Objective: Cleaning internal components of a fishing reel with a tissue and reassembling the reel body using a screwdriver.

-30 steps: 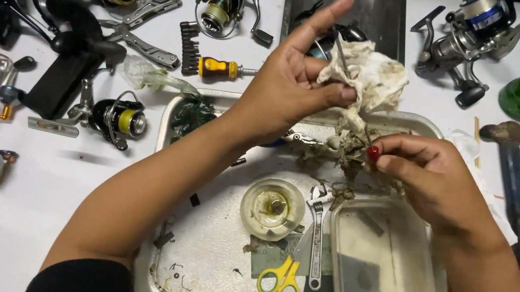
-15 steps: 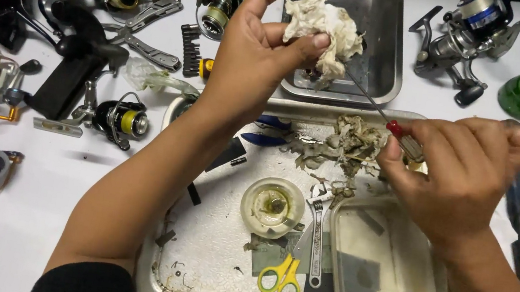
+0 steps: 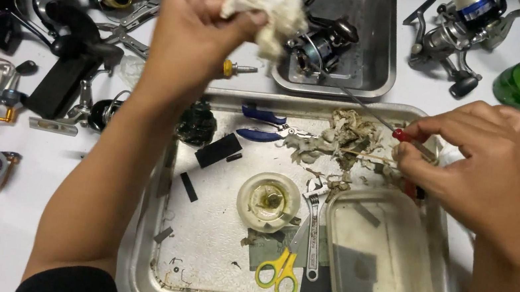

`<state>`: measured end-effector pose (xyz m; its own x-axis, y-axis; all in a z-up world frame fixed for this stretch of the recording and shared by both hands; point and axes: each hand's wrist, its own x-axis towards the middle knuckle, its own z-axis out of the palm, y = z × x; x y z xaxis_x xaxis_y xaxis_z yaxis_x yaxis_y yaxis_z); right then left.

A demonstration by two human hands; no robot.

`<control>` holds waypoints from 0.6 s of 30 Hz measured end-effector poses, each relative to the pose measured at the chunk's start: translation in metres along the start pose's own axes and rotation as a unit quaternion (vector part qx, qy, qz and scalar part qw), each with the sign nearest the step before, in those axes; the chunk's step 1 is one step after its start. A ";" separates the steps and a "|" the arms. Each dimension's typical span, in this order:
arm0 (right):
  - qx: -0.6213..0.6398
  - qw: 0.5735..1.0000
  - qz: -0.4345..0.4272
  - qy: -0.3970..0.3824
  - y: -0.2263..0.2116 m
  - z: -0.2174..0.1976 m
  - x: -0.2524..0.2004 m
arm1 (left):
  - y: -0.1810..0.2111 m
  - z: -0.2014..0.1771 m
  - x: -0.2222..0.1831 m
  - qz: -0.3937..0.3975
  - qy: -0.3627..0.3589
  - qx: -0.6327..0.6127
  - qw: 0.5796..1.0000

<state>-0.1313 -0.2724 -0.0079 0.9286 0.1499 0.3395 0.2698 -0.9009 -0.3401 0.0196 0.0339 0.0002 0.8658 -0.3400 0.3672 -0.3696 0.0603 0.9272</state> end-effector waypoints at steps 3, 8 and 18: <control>0.010 1.000 0.013 0.015 0.016 0.000 -0.002 | -0.004 -0.008 -0.013 -0.015 0.004 0.041 0.999; 0.095 0.995 0.042 0.012 0.013 0.001 0.004 | -0.026 0.023 -0.033 -0.082 -0.062 0.116 0.988; 0.314 0.935 0.165 -0.022 -0.012 0.028 0.009 | -0.026 0.100 -0.041 -0.122 -0.118 -0.108 0.980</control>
<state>-0.1190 -0.2490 -0.0250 0.9935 -0.0649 0.0939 0.0508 -0.4857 -0.8727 -0.0402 -0.0479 -0.0468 0.8080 -0.5749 0.1289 -0.0593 0.1382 0.9886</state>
